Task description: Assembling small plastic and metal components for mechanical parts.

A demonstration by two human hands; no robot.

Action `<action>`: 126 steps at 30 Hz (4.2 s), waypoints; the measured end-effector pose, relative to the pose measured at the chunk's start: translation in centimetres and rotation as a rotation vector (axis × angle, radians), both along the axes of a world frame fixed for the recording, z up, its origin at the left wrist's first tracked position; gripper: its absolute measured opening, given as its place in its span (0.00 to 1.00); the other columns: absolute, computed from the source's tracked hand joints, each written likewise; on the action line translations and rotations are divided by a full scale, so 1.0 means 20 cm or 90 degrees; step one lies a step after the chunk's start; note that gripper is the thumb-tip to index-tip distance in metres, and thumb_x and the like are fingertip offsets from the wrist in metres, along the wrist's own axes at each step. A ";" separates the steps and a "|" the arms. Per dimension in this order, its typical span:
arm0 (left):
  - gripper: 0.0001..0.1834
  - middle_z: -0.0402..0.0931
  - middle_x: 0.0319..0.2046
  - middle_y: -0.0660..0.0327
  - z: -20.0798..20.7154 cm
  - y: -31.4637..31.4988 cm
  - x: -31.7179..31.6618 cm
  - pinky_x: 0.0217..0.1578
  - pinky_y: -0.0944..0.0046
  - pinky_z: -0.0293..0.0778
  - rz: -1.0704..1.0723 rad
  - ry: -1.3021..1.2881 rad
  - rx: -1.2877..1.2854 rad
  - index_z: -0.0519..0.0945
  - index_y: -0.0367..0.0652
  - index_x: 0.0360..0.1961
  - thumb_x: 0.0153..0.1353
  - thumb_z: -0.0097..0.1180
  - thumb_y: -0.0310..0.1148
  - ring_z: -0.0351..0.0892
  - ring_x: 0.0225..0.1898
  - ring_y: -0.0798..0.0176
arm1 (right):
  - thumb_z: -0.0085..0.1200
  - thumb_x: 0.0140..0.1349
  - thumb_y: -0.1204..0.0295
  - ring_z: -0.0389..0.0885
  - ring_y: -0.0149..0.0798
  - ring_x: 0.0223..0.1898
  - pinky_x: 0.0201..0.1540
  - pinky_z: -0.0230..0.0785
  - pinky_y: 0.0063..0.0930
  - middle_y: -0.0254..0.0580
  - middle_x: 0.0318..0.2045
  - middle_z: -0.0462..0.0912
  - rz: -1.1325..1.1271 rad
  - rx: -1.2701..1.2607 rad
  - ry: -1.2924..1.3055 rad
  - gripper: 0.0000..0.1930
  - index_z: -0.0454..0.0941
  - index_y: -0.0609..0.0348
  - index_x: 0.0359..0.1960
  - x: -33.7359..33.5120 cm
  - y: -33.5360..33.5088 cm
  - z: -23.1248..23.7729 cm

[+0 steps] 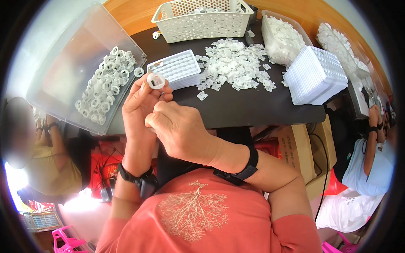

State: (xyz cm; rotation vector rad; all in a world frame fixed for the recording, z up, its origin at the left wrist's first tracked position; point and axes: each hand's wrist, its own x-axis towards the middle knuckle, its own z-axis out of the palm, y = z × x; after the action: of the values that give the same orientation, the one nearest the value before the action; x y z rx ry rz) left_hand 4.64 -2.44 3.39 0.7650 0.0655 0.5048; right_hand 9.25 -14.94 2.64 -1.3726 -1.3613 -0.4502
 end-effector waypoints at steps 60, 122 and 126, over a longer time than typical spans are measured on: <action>0.14 0.80 0.41 0.50 -0.16 -0.02 -0.12 0.32 0.59 0.77 -0.085 0.049 0.000 0.77 0.30 0.48 0.69 0.55 0.31 0.81 0.35 0.57 | 0.56 0.58 0.82 0.80 0.43 0.25 0.25 0.73 0.33 0.39 0.28 0.74 -0.081 -0.130 0.045 0.06 0.75 0.57 0.35 0.18 -0.05 -0.02; 0.21 0.80 0.43 0.44 -0.17 0.04 -0.13 0.29 0.59 0.81 -0.195 0.071 -0.061 0.74 0.27 0.57 0.68 0.58 0.32 0.83 0.37 0.53 | 0.56 0.58 0.71 0.85 0.48 0.35 0.36 0.75 0.43 0.41 0.32 0.85 -0.157 -0.473 -0.222 0.04 0.84 0.53 0.32 0.66 0.42 0.17; 0.22 0.80 0.42 0.43 -0.17 0.04 -0.12 0.29 0.58 0.80 -0.187 0.076 -0.060 0.74 0.27 0.57 0.69 0.56 0.33 0.83 0.36 0.52 | 0.53 0.58 0.74 0.85 0.48 0.35 0.35 0.74 0.45 0.41 0.30 0.85 -0.140 -0.529 -0.202 0.06 0.82 0.52 0.35 0.66 0.43 0.19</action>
State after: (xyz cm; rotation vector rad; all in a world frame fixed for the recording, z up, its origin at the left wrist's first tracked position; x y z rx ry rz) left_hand 2.21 -1.62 -0.10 0.6975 0.0857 0.1749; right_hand 22.43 -6.28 6.35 -2.2136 -1.7625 -0.2497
